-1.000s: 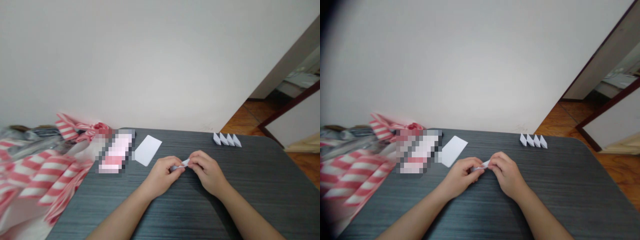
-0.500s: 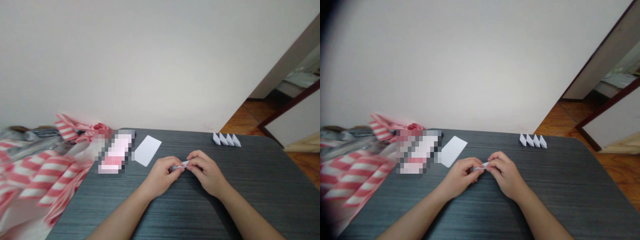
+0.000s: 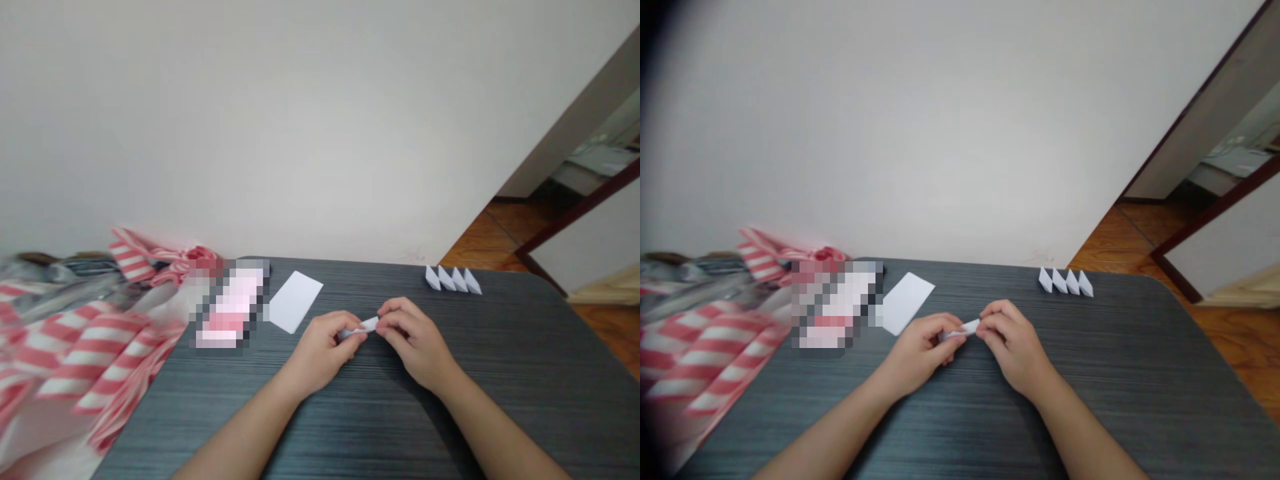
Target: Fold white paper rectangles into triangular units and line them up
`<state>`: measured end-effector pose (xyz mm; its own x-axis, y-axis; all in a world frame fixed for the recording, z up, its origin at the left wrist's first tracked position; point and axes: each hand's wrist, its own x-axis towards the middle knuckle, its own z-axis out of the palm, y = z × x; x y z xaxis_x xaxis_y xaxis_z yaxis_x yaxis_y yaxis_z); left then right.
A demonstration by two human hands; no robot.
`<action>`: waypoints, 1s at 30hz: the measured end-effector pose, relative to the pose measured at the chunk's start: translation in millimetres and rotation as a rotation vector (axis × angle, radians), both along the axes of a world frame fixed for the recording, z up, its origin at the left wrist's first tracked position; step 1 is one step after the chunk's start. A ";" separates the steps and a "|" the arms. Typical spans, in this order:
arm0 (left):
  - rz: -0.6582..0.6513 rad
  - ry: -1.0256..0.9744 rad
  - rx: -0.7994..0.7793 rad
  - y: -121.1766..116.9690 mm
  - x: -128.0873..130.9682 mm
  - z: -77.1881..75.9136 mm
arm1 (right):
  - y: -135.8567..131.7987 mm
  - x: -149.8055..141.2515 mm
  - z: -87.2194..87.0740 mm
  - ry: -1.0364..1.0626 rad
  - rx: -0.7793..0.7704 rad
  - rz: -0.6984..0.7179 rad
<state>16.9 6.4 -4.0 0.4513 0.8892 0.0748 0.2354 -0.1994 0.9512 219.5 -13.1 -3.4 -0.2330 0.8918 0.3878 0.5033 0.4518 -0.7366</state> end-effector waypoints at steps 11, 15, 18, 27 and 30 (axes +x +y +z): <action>-0.009 -0.047 -0.059 -0.5 0.7 0.1 | 0.2 0.7 -5.0 0.022 -0.053 -0.021; -0.020 -0.063 -0.086 -0.3 -0.2 -2.3 | -0.5 -0.5 -8.2 0.021 -0.168 -0.039; -0.028 -0.032 -0.095 -0.4 -0.9 -4.5 | -1.0 -2.0 -4.1 0.009 -0.179 -0.028; -0.003 -0.103 -0.181 -1.9 2.2 -0.9 | -1.3 -3.0 1.3 -0.025 -0.202 0.001; -0.002 -0.109 -0.197 -1.6 2.6 -1.5 | -1.7 -3.7 2.4 -0.026 -0.195 0.006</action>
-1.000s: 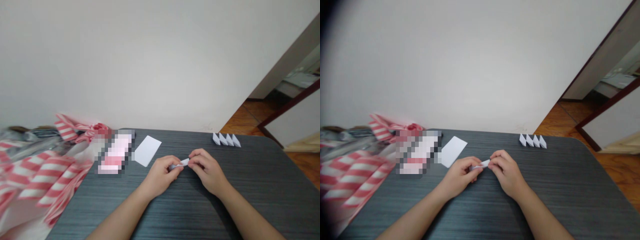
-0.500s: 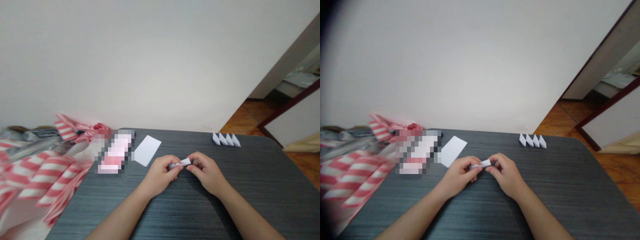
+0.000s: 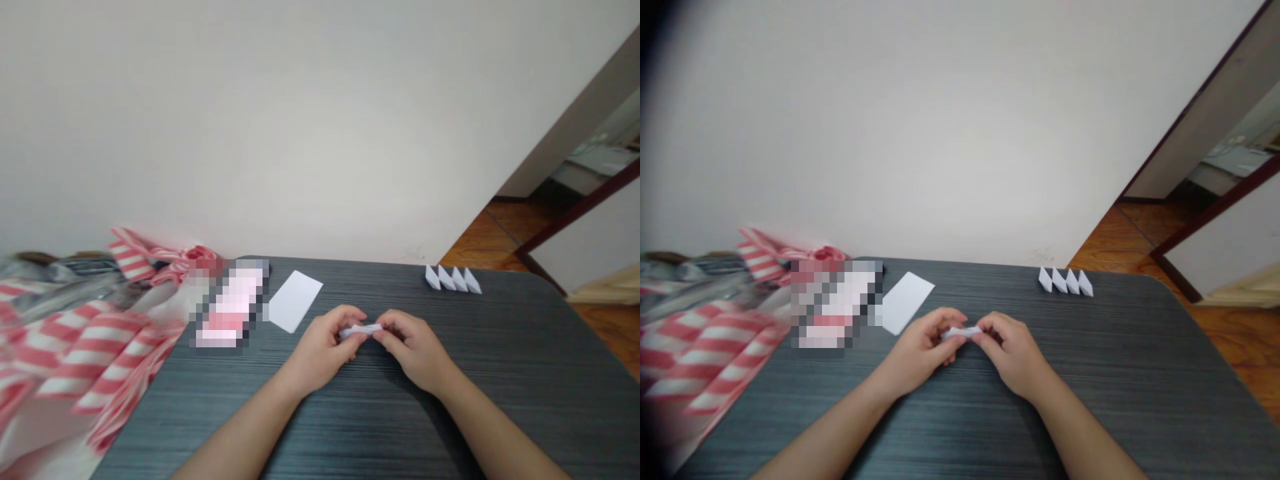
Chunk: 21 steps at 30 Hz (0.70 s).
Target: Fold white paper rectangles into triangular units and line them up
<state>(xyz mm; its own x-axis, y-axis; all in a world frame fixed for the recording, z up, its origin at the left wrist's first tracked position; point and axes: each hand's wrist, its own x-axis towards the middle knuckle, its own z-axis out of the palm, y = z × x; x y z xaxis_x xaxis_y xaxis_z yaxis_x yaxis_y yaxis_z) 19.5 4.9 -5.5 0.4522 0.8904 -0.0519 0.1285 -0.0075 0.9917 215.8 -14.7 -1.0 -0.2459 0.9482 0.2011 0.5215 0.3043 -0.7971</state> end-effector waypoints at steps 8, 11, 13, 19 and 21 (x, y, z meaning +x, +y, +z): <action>-0.087 0.137 0.064 1.0 -3.1 -0.7 | -0.9 0.0 0.4 0.036 -0.027 0.029; -0.090 0.110 0.044 0.6 -2.3 -0.4 | -1.0 0.5 -0.5 0.053 -0.040 0.043; -0.092 0.074 0.015 0.4 -1.4 0.3 | -1.0 0.5 -0.6 0.063 -0.048 0.042; -0.110 0.065 -0.044 1.2 -0.6 0.7 | -1.2 -0.3 0.3 0.111 -0.052 0.030; -0.117 0.079 -0.043 1.3 -1.0 0.0 | -1.3 -0.6 0.6 0.117 -0.044 0.030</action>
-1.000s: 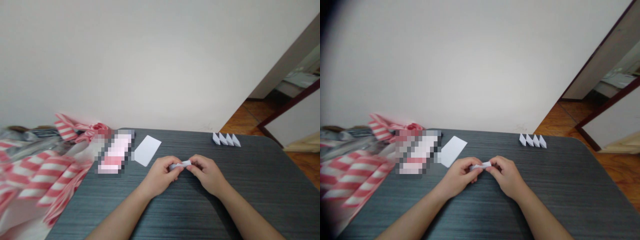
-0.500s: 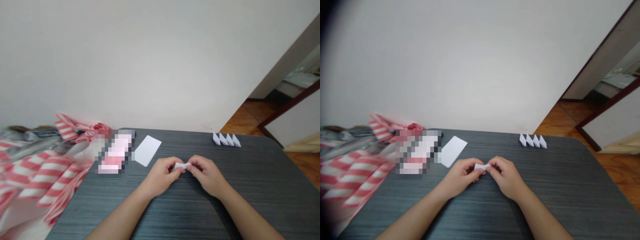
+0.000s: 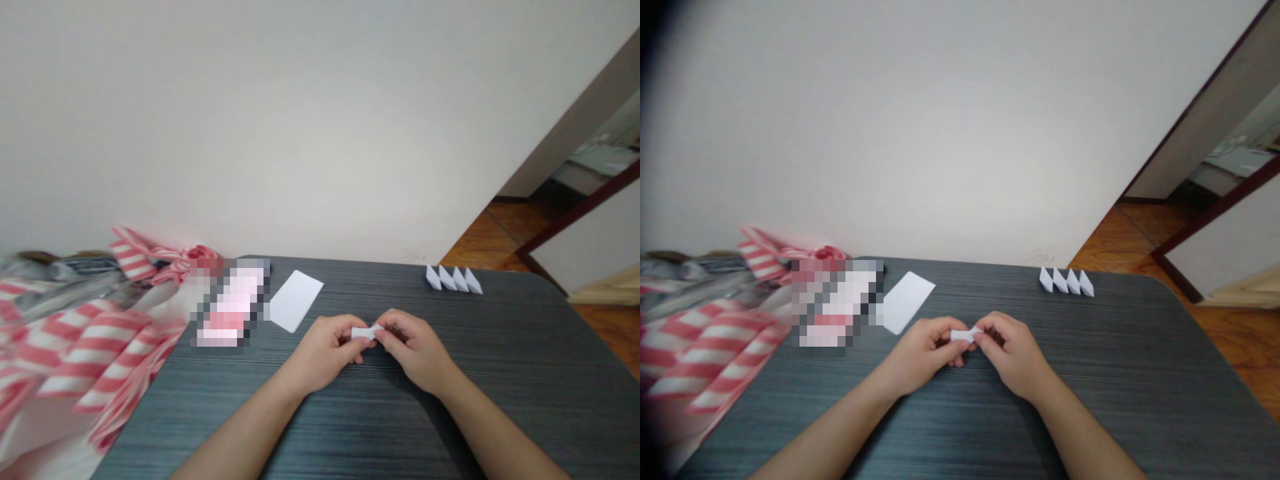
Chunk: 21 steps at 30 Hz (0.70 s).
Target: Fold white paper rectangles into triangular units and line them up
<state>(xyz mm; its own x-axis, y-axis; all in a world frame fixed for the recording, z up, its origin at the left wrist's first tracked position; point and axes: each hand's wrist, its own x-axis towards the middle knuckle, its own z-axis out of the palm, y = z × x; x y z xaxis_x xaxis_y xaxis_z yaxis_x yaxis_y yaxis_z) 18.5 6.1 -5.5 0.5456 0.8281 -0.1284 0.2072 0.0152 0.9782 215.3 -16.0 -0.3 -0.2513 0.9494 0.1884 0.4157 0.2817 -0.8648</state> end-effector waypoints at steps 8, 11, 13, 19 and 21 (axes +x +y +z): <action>-0.042 0.059 0.074 -1.6 -1.8 8.3 | 0.0 -0.8 0.7 0.019 0.020 0.055; -0.041 0.059 0.054 -1.8 -2.1 10.3 | 0.5 -0.4 -0.5 0.021 0.045 0.048; -0.033 0.044 0.028 -1.8 -2.2 9.7 | 0.8 0.2 -1.3 0.034 0.069 0.053; -0.036 0.020 0.000 -1.6 -2.9 6.7 | 1.4 1.9 -2.4 0.079 0.150 0.115; -0.042 0.019 -0.004 -1.5 -3.3 7.3 | 1.5 2.4 -2.9 0.084 0.162 0.128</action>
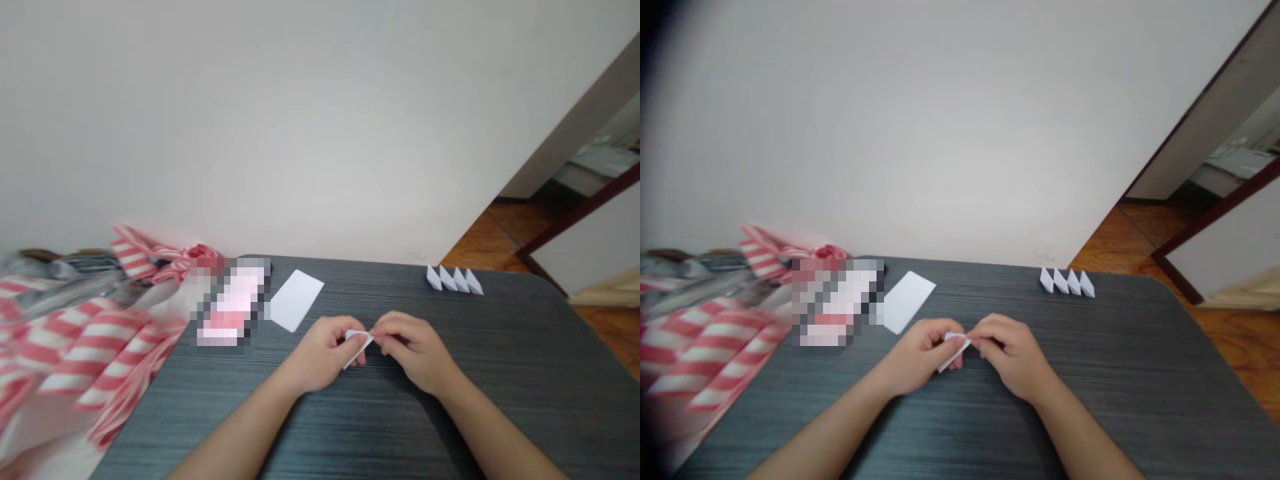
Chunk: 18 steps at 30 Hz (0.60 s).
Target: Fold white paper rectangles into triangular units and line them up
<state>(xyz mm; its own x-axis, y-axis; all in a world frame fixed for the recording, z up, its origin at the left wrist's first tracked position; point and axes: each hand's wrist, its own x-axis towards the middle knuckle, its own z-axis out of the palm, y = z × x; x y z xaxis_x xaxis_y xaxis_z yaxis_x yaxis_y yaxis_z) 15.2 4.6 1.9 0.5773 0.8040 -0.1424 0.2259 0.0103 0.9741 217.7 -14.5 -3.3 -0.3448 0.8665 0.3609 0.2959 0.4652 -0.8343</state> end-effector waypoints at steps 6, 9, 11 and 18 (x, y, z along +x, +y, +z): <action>-0.006 -0.008 -0.015 0.0 -0.4 1.7 | -0.4 0.4 0.2 -0.004 0.010 0.021; -0.003 -0.013 -0.029 0.3 -0.5 1.1 | -0.5 0.2 1.1 -0.029 0.020 0.018; -0.001 -0.011 -0.034 0.6 -0.6 0.7 | -0.5 0.4 1.4 -0.056 0.034 0.021; 0.014 0.037 -0.013 0.7 0.6 1.4 | 0.2 3.1 2.2 -0.127 0.089 0.075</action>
<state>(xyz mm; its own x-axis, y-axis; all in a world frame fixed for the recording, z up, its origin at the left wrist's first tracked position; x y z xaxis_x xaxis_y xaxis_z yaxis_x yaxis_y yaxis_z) 15.9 5.3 3.2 0.5602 0.8100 -0.1735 0.2611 0.0261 0.9650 220.8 -14.4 -1.0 -0.4548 0.8032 0.3848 0.3580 0.5605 -0.7468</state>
